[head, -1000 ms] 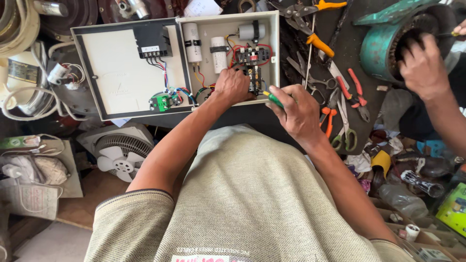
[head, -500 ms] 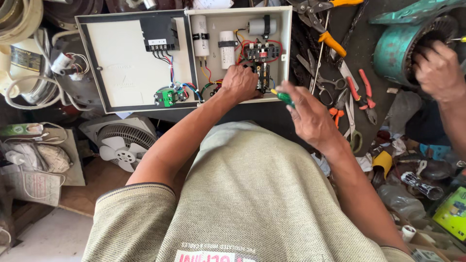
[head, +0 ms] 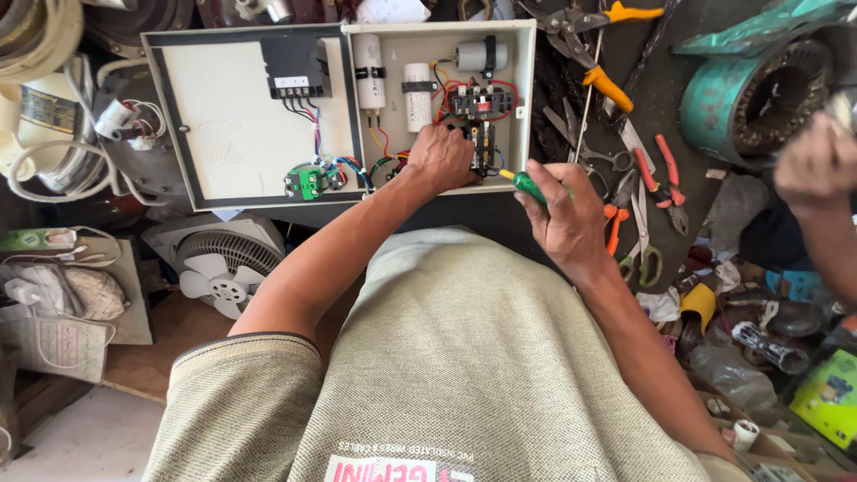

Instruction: The person uses a screwdriver to tighten screws on components inside an open electrical control box. They repeatedly adjust and secure wiring connections within the box while another person works on a motor nearby.

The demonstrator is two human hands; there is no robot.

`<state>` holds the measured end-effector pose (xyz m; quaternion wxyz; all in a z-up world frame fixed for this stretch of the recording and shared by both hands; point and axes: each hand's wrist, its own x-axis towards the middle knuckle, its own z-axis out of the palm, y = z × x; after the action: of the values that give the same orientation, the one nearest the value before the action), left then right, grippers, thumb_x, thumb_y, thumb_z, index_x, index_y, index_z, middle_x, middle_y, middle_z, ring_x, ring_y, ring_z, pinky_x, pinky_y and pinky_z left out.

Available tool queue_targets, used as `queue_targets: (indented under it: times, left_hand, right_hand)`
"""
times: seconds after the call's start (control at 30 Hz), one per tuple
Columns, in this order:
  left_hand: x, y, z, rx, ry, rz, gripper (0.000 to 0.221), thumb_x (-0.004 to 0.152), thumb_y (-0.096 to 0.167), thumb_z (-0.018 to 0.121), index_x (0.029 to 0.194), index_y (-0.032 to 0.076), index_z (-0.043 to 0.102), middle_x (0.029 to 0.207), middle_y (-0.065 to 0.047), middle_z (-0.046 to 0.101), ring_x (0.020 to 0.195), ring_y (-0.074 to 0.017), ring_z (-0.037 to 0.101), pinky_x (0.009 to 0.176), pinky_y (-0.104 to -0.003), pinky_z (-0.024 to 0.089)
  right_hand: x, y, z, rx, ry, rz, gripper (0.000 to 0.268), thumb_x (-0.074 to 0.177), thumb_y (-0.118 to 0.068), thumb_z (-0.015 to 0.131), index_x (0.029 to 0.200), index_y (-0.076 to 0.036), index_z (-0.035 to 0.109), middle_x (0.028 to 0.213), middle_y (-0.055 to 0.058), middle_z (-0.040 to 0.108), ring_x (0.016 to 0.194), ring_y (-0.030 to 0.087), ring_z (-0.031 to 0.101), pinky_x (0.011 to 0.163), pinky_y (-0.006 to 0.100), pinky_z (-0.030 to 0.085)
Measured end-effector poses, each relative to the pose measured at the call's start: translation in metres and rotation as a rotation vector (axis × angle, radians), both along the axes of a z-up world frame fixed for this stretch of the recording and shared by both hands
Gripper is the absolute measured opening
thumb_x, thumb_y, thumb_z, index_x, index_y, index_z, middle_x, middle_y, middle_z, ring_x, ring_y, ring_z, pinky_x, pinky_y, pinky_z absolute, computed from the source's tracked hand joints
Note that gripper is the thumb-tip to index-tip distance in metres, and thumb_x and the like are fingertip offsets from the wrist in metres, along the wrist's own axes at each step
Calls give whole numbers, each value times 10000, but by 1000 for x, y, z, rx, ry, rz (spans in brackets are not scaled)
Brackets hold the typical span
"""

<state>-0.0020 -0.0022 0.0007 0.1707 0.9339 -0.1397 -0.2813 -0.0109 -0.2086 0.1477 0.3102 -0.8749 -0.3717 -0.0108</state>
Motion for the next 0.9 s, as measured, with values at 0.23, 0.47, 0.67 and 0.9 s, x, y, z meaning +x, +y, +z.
queue_targets:
  times: [0.23, 0.47, 0.67, 0.9]
  left_hand:
    - [0, 1, 0, 13, 28, -5, 600, 795, 664, 753, 899, 73, 780, 921, -144, 748, 927, -316, 723, 811, -450, 567]
    - [0, 3, -6, 25, 12, -6, 549, 820, 619, 758, 878, 74, 786, 895, -136, 754, 890, -313, 737, 786, -443, 578]
    - [-2, -2, -8, -17, -65, -2, 556, 775, 627, 773, 890, 83, 787, 898, -142, 756, 891, -326, 732, 769, -449, 579]
    - [-1, 1, -1, 25, -15, -9, 588, 798, 649, 761, 905, 72, 791, 907, -146, 760, 901, -322, 736, 788, -447, 580]
  right_hand:
    - [0, -4, -3, 7, 187, 44, 631, 1006, -31, 713, 1545, -217, 444, 1183, 104, 688, 951, 217, 724, 820, 340, 615]
    - [2, 3, -6, 186, 132, 132, 609, 1034, -1, 610, 1562, -153, 347, 1295, 213, 618, 1105, 347, 667, 922, 428, 593]
    - [-3, 2, -12, 84, 108, -58, 539, 985, -36, 743, 1457, -194, 538, 1147, 105, 689, 988, 231, 731, 813, 338, 626]
    - [-1, 2, -7, 231, 276, 66, 489, 1072, 35, 592, 1514, -123, 459, 1411, 218, 624, 1261, 322, 687, 1026, 375, 607]
